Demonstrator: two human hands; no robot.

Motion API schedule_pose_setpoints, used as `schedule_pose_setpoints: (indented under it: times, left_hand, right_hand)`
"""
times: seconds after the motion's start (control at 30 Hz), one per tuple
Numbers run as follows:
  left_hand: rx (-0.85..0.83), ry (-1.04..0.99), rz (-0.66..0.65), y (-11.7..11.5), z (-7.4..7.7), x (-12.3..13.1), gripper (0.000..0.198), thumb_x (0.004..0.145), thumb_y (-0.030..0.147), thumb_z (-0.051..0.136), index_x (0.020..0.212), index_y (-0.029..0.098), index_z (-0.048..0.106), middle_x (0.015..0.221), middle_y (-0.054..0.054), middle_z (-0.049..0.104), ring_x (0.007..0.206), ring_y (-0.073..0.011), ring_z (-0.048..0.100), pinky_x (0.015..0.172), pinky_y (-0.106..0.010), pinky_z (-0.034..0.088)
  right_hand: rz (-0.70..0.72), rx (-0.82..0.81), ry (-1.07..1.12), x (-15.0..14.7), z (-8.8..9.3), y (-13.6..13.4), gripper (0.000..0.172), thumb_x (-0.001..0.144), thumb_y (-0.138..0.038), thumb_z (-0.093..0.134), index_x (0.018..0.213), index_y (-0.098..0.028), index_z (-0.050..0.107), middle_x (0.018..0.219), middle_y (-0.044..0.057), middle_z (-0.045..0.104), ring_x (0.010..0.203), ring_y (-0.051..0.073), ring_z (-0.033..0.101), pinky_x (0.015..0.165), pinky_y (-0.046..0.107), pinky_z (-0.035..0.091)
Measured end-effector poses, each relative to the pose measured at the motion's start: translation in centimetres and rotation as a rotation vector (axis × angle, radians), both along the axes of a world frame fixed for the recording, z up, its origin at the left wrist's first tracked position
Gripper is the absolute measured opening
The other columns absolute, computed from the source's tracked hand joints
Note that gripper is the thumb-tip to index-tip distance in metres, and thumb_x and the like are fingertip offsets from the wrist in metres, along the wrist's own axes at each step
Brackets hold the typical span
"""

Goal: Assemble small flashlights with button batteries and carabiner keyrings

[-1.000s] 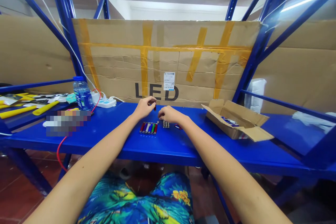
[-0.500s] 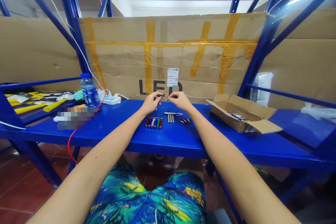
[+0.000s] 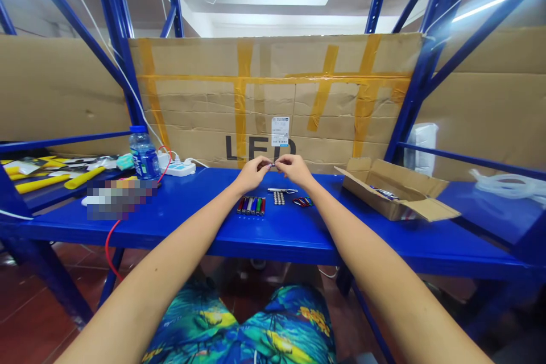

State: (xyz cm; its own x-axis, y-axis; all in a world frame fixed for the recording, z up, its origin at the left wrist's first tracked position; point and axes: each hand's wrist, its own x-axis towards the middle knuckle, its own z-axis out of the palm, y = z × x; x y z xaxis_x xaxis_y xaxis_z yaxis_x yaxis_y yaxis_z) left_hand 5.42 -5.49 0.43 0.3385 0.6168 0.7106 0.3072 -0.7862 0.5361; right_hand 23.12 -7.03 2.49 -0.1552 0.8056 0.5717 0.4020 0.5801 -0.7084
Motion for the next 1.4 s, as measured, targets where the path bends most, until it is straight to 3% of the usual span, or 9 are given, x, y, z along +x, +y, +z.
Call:
schedule_pose_setpoints:
  times: [0.4, 0.67, 0.8, 1.03, 1.2, 1.4]
  left_hand:
    - [0.042, 0.036, -0.033, -1.2, 0.1, 0.5, 0.014, 0.085, 0.026, 0.057, 0.092, 0.015, 0.063, 0.088, -0.006, 0.070, 0.080, -0.0171, 0.064, 0.075, -0.029, 0.050]
    - [0.157, 0.153, 0.089, -1.4, 0.2, 0.6, 0.014, 0.085, 0.027, 0.058, 0.094, 0.017, 0.063, 0.084, -0.003, 0.069, 0.073, -0.0157, 0.060, 0.070, -0.028, 0.045]
    - [0.171, 0.161, 0.088, -1.6, 0.4, 0.6, 0.013, 0.088, 0.027, 0.054, 0.088, 0.018, 0.063, 0.079, -0.002, 0.069, 0.069, -0.0143, 0.057, 0.066, -0.026, 0.042]
    - [0.111, 0.140, 0.120, -1.5, 0.5, 0.4, 0.013, 0.086, 0.030, 0.057, 0.082, 0.018, 0.062, 0.071, 0.000, 0.063, 0.065, -0.0144, 0.054, 0.063, -0.026, 0.041]
    - [0.056, 0.200, 0.089, -0.3, 0.0, 0.2, 0.022, 0.090, 0.023, 0.044, 0.082, 0.018, 0.063, 0.078, -0.003, 0.067, 0.076, -0.0178, 0.060, 0.072, -0.030, 0.045]
    - [0.101, 0.286, 0.111, 0.4, -0.4, 0.4, 0.019, 0.088, 0.022, 0.047, 0.081, 0.018, 0.064, 0.078, -0.005, 0.067, 0.076, -0.0194, 0.060, 0.072, -0.031, 0.045]
  right_hand:
    - [0.134, -0.148, 0.100, 0.1, -0.1, -0.4, 0.015, 0.075, -0.023, 0.065, 0.065, -0.014, 0.058, 0.053, 0.002, 0.061, 0.046, 0.012, 0.058, 0.040, 0.020, 0.045]
    - [0.127, -0.201, 0.094, -0.2, 0.0, -1.0, 0.014, 0.077, -0.017, 0.058, 0.064, -0.014, 0.057, 0.052, 0.003, 0.061, 0.046, 0.011, 0.057, 0.043, 0.021, 0.045]
    - [0.065, -0.089, -0.039, -0.2, -0.2, -0.9, 0.017, 0.083, -0.017, 0.052, 0.068, -0.014, 0.060, 0.059, 0.004, 0.063, 0.050, 0.013, 0.059, 0.046, 0.023, 0.044]
    - [-0.107, 0.362, -0.608, 0.7, -0.2, -1.0, 0.019, 0.089, -0.015, 0.051, 0.093, -0.014, 0.070, 0.088, 0.010, 0.071, 0.083, 0.020, 0.063, 0.075, 0.027, 0.042]
    - [-0.201, 0.407, -0.854, 0.8, -0.5, -0.9, 0.024, 0.092, -0.013, 0.044, 0.095, -0.013, 0.069, 0.096, 0.013, 0.070, 0.086, 0.021, 0.061, 0.071, 0.027, 0.036]
    - [-0.186, 0.391, -0.832, 1.0, -0.7, -0.7, 0.024, 0.093, -0.014, 0.044, 0.090, -0.014, 0.068, 0.089, 0.011, 0.070, 0.081, 0.019, 0.060, 0.068, 0.026, 0.033]
